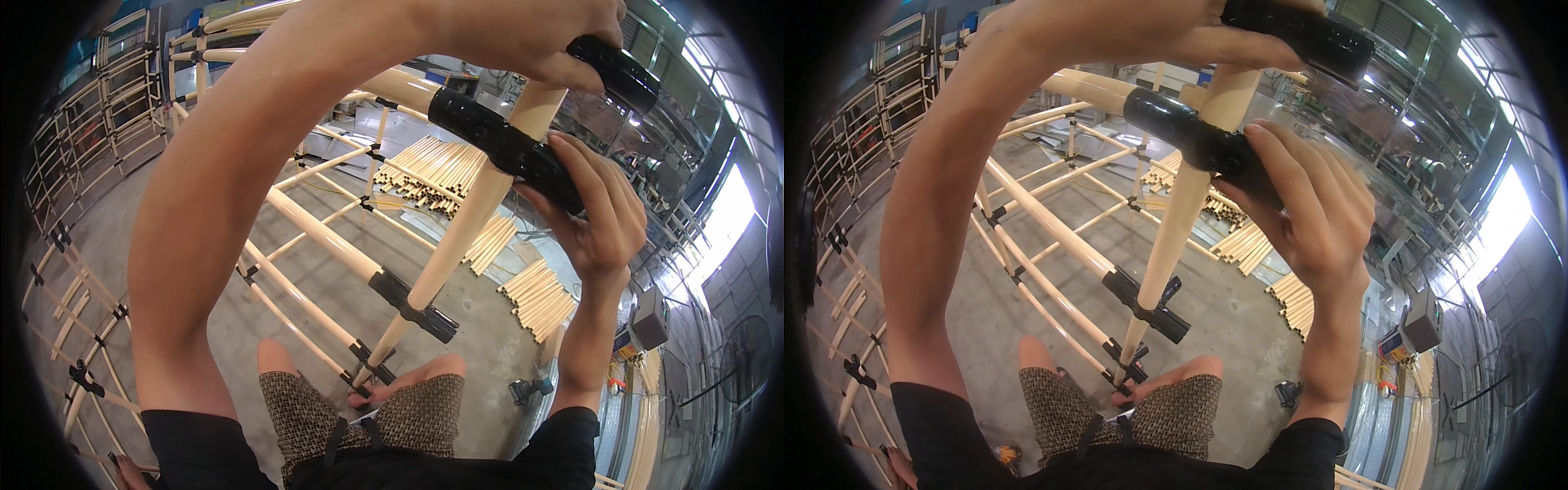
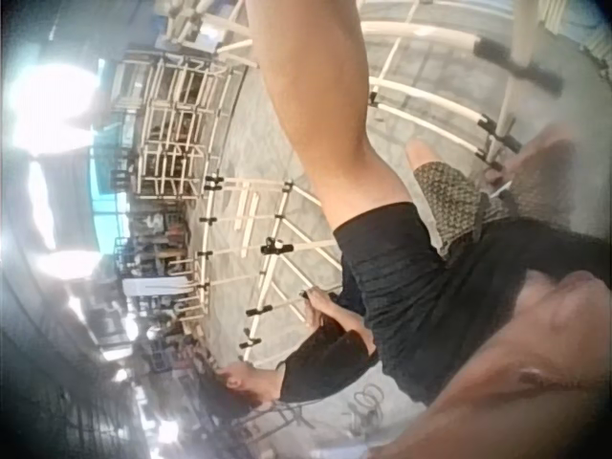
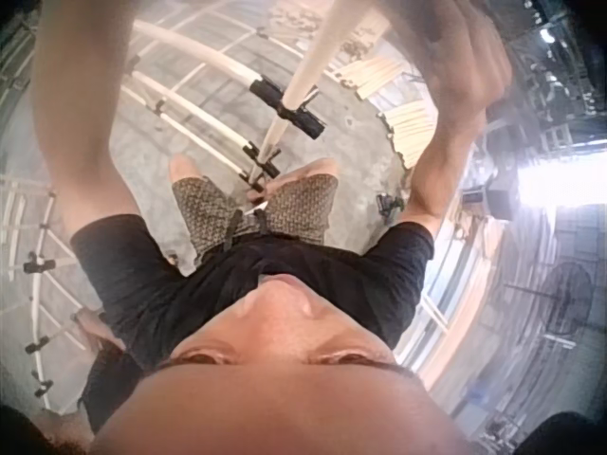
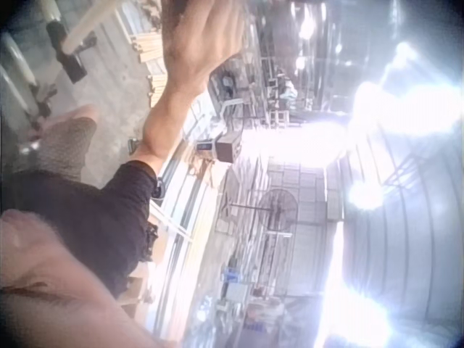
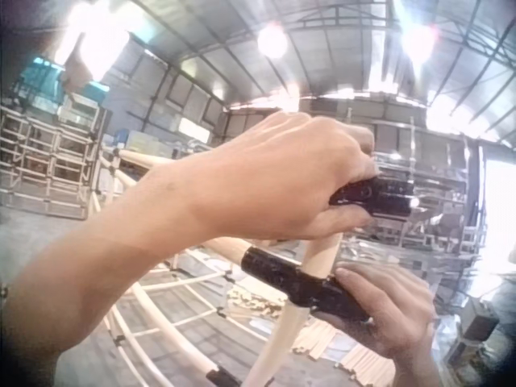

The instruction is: The person picks up black connectors from a cardboard box and long wooden poles, slides the connectors onto a pole by hand, and then uses a power drill to tighten the fasteners to build a large frame.

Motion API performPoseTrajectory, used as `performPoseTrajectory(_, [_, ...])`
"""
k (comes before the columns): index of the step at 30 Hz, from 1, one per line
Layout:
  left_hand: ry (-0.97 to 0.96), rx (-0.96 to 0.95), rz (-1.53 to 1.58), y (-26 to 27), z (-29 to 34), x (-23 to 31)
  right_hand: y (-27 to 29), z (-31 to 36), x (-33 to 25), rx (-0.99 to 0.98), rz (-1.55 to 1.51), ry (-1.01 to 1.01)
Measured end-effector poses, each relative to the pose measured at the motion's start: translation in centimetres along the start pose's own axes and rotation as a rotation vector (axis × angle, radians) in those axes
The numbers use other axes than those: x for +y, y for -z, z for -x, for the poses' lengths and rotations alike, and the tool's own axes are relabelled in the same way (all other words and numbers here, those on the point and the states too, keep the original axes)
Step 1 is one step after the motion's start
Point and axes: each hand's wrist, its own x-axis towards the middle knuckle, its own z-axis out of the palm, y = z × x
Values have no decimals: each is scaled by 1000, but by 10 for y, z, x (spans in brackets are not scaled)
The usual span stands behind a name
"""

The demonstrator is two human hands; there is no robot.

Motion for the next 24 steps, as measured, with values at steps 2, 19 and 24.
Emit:
performPoseTrajectory(2, [-34, 17, -1, -2, -2, -6, 1, -3, 9, -18, -23, 63])
performPoseTrajectory(19, [16, -40, -11, -6, -9, -7, 9, -6, 2, -114, -171, -143])
performPoseTrajectory(24, [102, -141, 57, 11, -11, 1, 10, -11, 0, -119, -135, -117])
